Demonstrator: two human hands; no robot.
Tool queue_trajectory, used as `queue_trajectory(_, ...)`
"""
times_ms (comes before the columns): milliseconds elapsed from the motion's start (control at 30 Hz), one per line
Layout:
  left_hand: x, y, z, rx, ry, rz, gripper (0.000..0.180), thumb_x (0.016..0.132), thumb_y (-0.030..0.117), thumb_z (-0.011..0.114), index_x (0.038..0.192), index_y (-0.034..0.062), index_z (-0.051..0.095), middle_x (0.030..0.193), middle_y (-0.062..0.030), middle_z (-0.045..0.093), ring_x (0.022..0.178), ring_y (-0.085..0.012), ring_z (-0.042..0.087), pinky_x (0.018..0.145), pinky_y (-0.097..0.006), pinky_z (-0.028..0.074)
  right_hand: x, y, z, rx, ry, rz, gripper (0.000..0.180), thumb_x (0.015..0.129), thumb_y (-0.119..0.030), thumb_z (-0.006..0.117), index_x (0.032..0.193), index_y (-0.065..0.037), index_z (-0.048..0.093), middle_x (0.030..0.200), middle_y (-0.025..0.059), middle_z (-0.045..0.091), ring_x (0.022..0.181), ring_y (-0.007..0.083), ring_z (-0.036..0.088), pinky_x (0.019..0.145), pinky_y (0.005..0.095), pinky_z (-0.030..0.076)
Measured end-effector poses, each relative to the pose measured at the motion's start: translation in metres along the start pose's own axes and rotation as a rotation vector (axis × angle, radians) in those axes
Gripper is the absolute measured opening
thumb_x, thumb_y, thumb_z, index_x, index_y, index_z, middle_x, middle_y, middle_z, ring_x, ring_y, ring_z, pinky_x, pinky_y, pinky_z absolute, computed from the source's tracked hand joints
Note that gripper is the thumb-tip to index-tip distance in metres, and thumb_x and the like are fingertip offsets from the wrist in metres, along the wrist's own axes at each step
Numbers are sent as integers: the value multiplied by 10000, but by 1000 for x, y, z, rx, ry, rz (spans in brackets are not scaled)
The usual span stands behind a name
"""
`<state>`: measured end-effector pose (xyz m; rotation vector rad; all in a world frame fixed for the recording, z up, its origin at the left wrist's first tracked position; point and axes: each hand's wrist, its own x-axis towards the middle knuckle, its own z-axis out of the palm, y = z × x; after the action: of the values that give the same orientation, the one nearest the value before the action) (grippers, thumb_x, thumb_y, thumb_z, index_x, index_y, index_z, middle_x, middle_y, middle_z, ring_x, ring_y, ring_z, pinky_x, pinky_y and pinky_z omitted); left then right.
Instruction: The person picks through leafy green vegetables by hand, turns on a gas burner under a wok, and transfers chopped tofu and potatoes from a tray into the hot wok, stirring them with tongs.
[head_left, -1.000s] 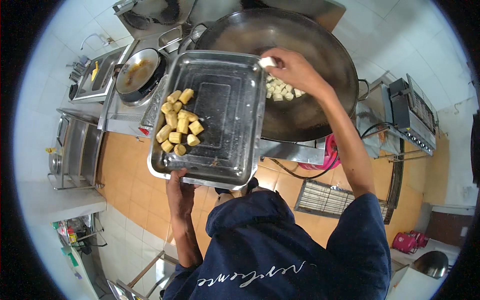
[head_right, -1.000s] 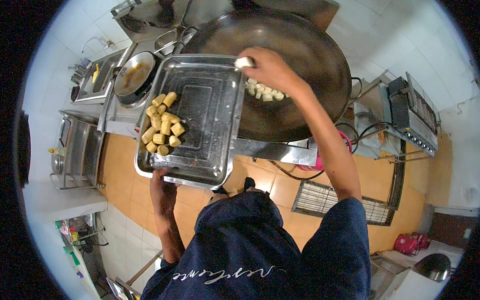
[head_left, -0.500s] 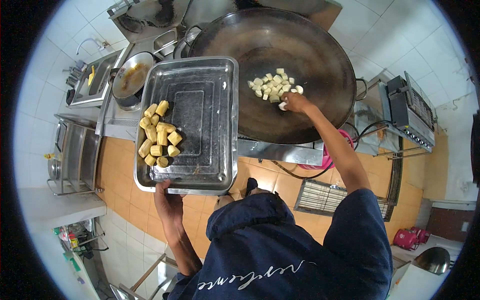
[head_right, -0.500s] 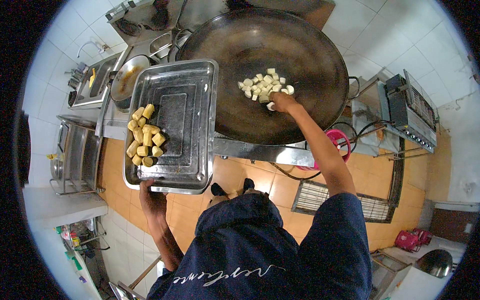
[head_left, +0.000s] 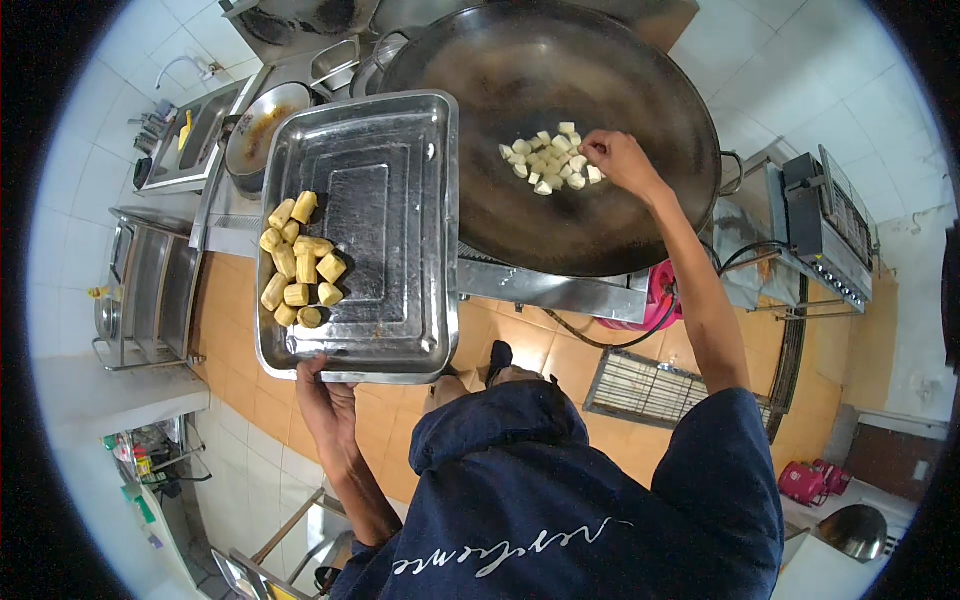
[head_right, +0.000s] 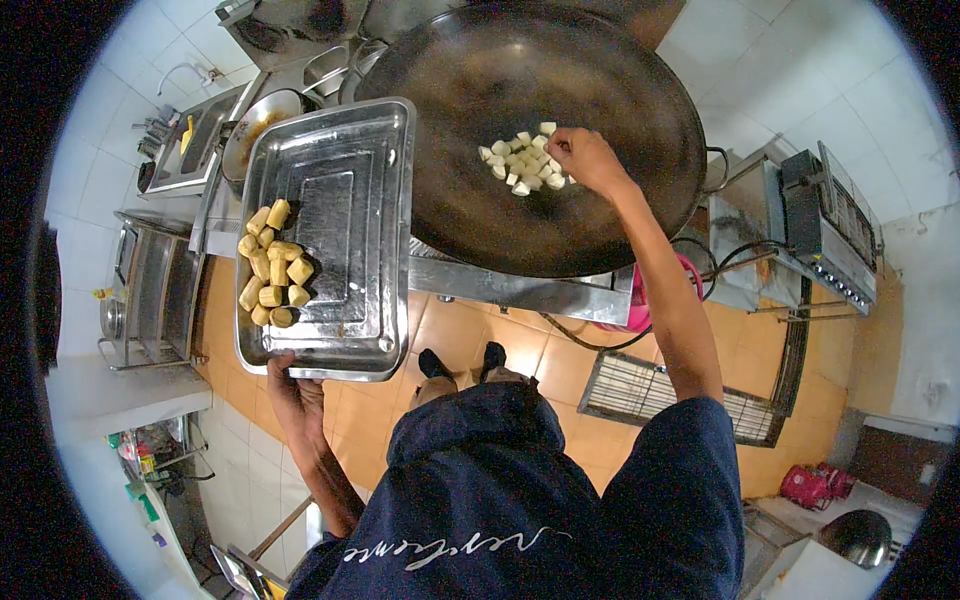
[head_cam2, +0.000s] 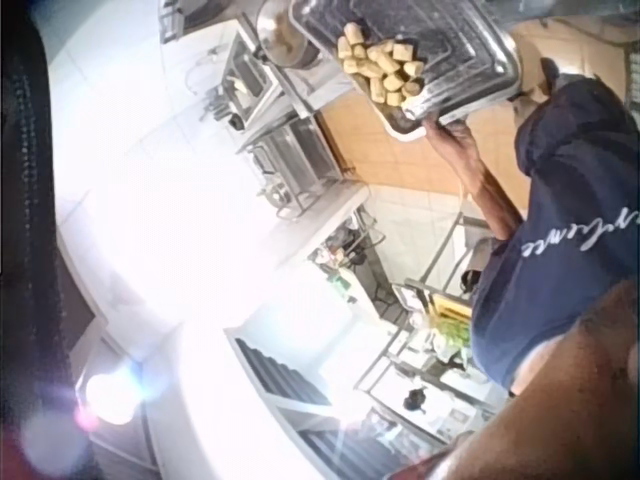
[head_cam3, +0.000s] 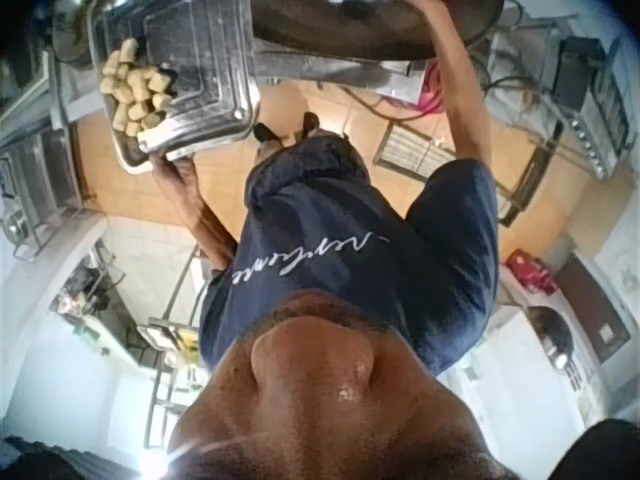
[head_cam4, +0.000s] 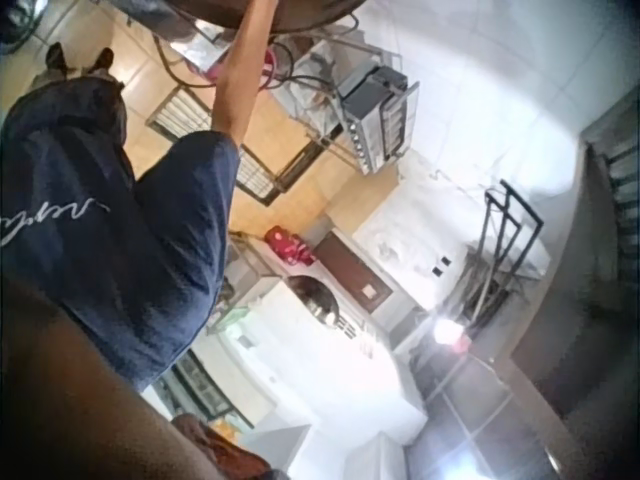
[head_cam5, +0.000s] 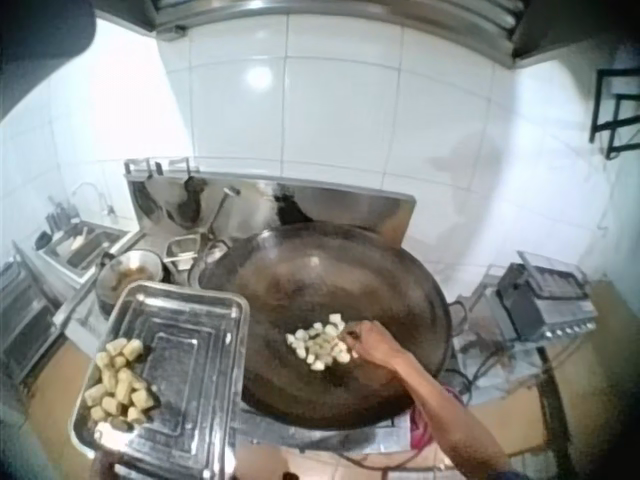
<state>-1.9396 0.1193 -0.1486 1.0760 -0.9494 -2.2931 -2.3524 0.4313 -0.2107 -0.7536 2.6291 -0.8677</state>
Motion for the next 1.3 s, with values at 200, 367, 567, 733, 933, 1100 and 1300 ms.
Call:
queue_trajectory(200,20,-12,24,-17,-17,9,366,870,87,517,1223,10,461,1090,-107,627,896,-212,669,653,-324,595,-4,-12,-41,114,88,-100,248,917,-219,581,970,7,669,769,168,660,644,249,609,670,370,485)
queue_trajectory(367,-5,3,-11,-11,71,26,392,850,100,556,1223,22,467,1099,-97,620,893,-210,664,666,-329,589,-75,-79,-26,295,6,-13,226,934,-189,591,995,12,672,782,27,634,704,87,530,672,267,456)
queue_trajectory(567,-67,53,-114,102,79,-16,352,828,151,588,1158,44,528,1032,-48,620,916,-189,635,697,-322,564,-205,-189,59,419,-11,-51,187,929,-150,606,1004,7,675,876,25,685,757,80,552,696,251,465)
queue_trajectory(733,-81,72,-185,130,34,-42,324,850,145,562,1160,56,527,1035,-43,619,901,-181,641,702,-313,566,-257,-220,135,498,-77,59,224,946,-184,594,998,25,657,805,50,658,714,88,530,650,276,457)
queue_trajectory(933,-103,96,-272,176,-56,-84,301,871,145,539,1153,44,521,1063,-49,615,918,-192,651,735,-341,581,-336,-248,240,602,-70,166,212,948,-185,590,983,11,663,753,50,621,689,105,539,638,281,451)
queue_trajectory(1100,-126,98,-315,161,-83,-127,301,872,143,542,1157,50,522,1068,-49,623,915,-193,657,736,-339,587,-386,-270,274,602,-69,252,236,945,-219,595,987,2,664,758,41,616,698,121,576,663,292,464)
queue_trajectory(1300,-160,94,-360,129,-57,-80,277,865,131,549,1130,51,537,1056,-55,639,853,-173,664,647,-290,580,-434,-263,303,653,-66,260,229,942,-204,593,967,12,665,741,39,608,699,114,577,667,290,472)
